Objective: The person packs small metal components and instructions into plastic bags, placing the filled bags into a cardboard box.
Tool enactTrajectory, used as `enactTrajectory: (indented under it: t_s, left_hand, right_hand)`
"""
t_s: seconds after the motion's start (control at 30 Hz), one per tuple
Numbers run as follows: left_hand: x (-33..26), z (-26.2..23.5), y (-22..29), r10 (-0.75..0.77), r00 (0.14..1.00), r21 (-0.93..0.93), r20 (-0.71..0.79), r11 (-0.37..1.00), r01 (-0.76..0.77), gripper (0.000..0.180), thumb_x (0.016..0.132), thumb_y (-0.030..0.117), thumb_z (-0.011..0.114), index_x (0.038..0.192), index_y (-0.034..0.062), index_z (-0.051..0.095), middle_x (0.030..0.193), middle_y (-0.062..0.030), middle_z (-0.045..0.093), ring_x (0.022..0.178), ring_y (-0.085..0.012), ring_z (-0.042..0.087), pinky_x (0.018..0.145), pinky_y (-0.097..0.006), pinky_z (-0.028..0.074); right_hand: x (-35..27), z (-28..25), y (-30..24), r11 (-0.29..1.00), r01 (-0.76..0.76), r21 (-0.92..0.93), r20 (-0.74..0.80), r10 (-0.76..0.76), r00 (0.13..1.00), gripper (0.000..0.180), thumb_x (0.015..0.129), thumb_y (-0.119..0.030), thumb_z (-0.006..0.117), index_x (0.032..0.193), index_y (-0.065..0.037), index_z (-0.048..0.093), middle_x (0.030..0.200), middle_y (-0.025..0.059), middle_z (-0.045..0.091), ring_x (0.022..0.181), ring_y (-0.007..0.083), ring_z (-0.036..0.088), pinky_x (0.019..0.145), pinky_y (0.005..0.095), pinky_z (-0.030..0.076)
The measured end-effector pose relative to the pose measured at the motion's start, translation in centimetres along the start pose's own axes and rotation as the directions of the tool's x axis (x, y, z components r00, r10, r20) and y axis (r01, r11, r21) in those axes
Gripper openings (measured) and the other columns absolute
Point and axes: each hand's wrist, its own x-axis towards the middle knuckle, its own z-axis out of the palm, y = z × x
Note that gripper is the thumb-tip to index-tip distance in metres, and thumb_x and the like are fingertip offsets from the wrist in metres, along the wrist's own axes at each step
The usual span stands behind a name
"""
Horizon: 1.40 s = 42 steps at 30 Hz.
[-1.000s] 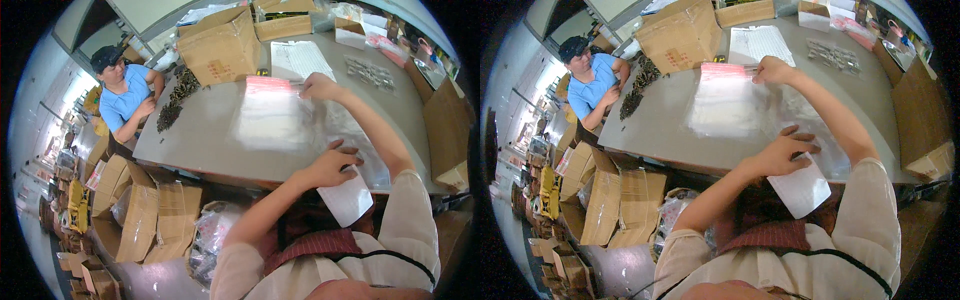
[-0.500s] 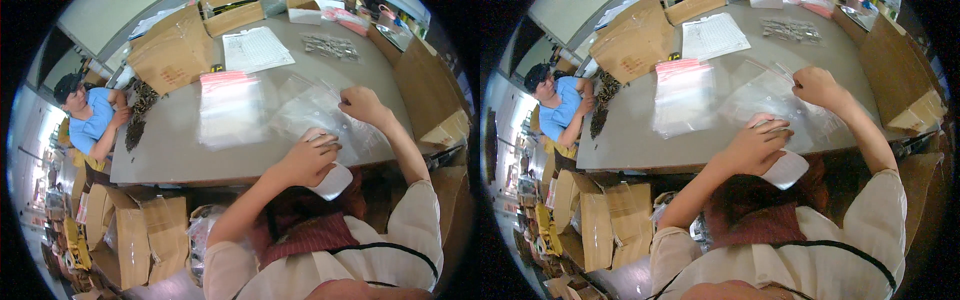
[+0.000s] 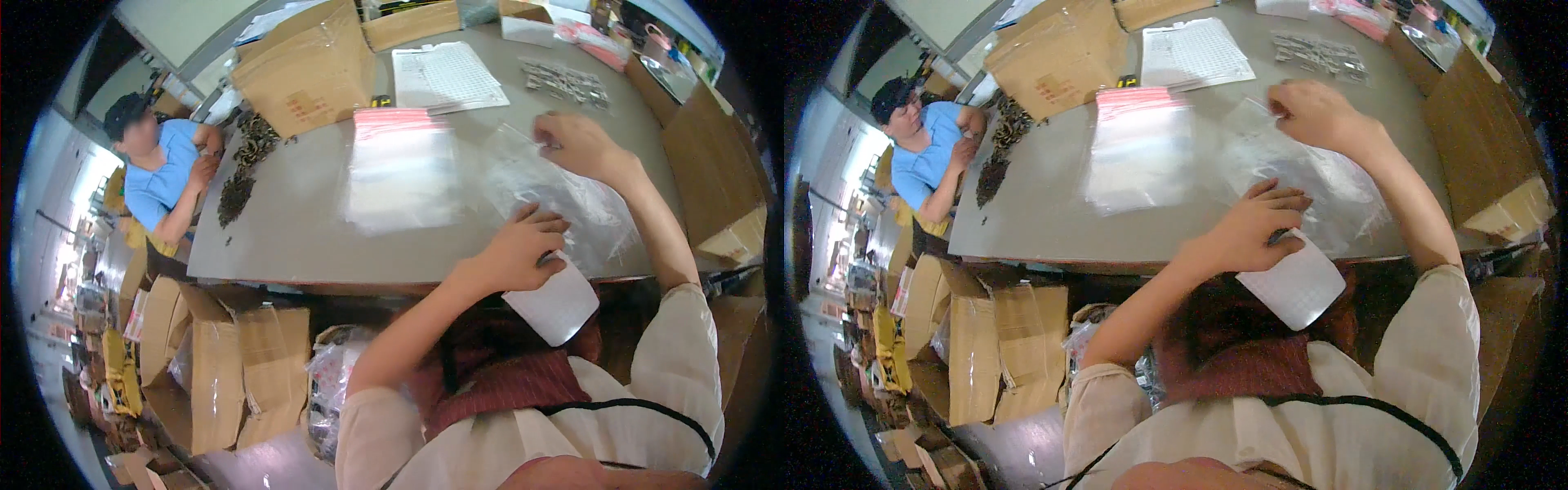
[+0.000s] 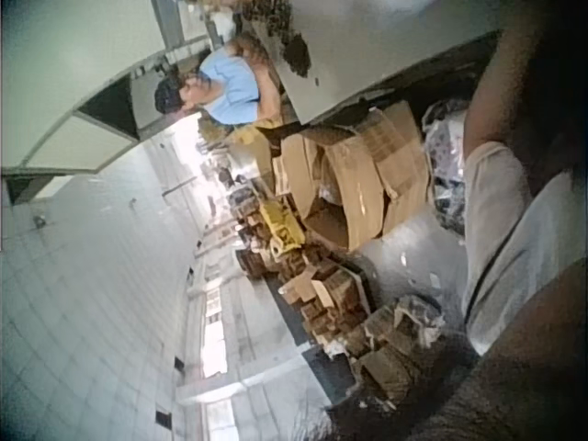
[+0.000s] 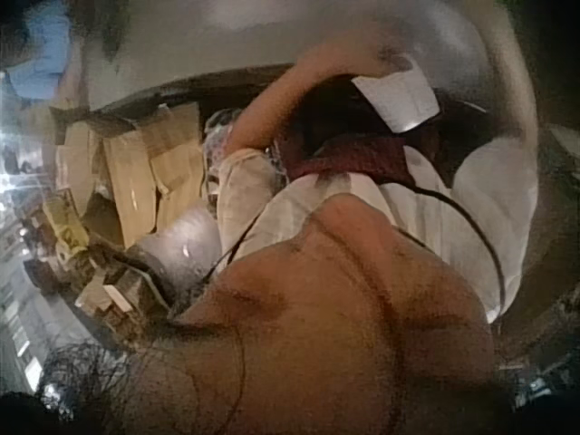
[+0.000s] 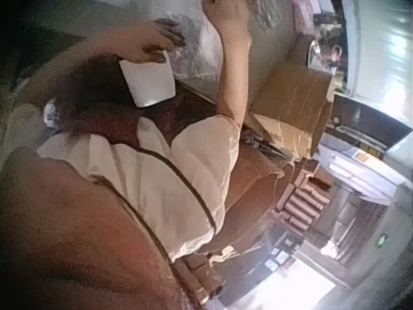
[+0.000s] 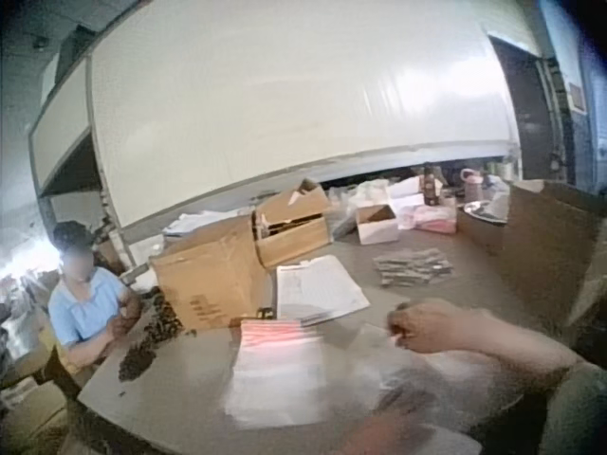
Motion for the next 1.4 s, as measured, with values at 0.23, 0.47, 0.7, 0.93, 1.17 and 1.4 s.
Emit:
enactTrajectory:
  t_s: [0.23, 0.47, 0.7, 0.93, 1.17, 1.4]
  left_hand:
    - [-0.1, -0.2, -0.4, -0.034, 0.999, -0.103, -0.004, 0.994, 0.033, 0.025, 0.085, 0.022, 0.072, 0.102, 0.0047, 0.069, 0.135, -0.0157, 0.062, 0.136, -0.0326, 0.049, 0.12, -0.055, 0.027]
    - [0.3, -0.4, -0.4, -0.071, 0.996, -0.171, 0.057, 0.982, 0.08, 0.022, 0.084, 0.021, 0.072, 0.096, 0.0028, 0.07, 0.135, -0.0171, 0.062, 0.133, -0.0367, 0.05, 0.118, -0.053, 0.03]
    - [-0.3, 0.1, -0.7, -0.045, 0.998, -0.122, -0.038, 0.992, 0.04, 0.035, 0.081, 0.022, 0.072, 0.109, 0.0007, 0.07, 0.133, -0.0187, 0.063, 0.132, -0.0361, 0.051, 0.118, -0.05, 0.03]
    - [0.4, -0.1, -0.4, -0.009, 1.0, -0.093, 0.027, 0.996, 0.012, 0.036, 0.083, 0.021, 0.072, 0.113, 0.002, 0.069, 0.136, -0.0164, 0.062, 0.135, -0.0354, 0.049, 0.118, -0.052, 0.029]
    - [0.0, 0.2, -0.7, -0.083, 0.996, -0.136, 0.042, 0.987, 0.088, 0.046, 0.084, 0.021, 0.072, 0.126, 0.0048, 0.066, 0.137, -0.014, 0.062, 0.137, -0.0352, 0.048, 0.118, -0.051, 0.028]
    - [-0.2, -0.2, -0.9, -0.043, 0.999, -0.114, 0.032, 0.992, 0.046, 0.028, 0.085, 0.021, 0.072, 0.106, 0.0019, 0.067, 0.139, -0.0139, 0.061, 0.137, -0.0355, 0.048, 0.118, -0.051, 0.029]
  right_hand:
    - [11.1, 5.9, -8.2, 0.651, 0.317, 0.69, 0.024, -0.458, 0.888, 0.025, 0.075, 0.005, 0.06, 0.099, 0.001, 0.063, 0.091, 0.0089, 0.066, 0.086, 0.0203, 0.063, 0.078, 0.0355, 0.052]
    - [13.6, 12.4, -9.9, 0.792, 0.608, -0.057, -0.205, -0.605, 0.769, 0.03, 0.077, 0.0, 0.06, 0.108, 0.002, 0.057, 0.112, 0.0204, 0.061, 0.104, 0.037, 0.063, 0.083, 0.0417, 0.054]
    - [15.1, 7.9, -7.6, 0.989, 0.148, -0.028, -0.093, -0.15, 0.984, 0.067, 0.079, -0.037, 0.078, 0.126, 0.003, 0.052, 0.12, 0.0256, 0.057, 0.118, 0.0415, 0.056, 0.1, 0.0469, 0.049]
    - [16.7, 8.7, -2.0, 0.992, 0.04, 0.118, 0.11, -0.053, 0.993, 0.044, 0.076, -0.036, 0.077, 0.1, 0.0, 0.071, 0.103, 0.0194, 0.071, 0.101, 0.0362, 0.067, 0.092, 0.0432, 0.053]
    - [13.2, 6.6, -2.8, 0.927, 0.186, 0.326, -0.131, -0.15, 0.98, 0.03, 0.077, -0.009, 0.067, 0.105, 0.003, 0.07, 0.084, 0.0169, 0.073, 0.076, 0.0283, 0.072, 0.073, 0.0404, 0.057]
    - [7.9, 1.9, -1.9, 0.689, -0.046, 0.723, 0.051, 0.013, 0.999, 0.045, 0.079, -0.003, 0.066, 0.123, 0.005, 0.061, 0.074, 0.0133, 0.071, 0.059, 0.0164, 0.067, 0.051, 0.031, 0.054]
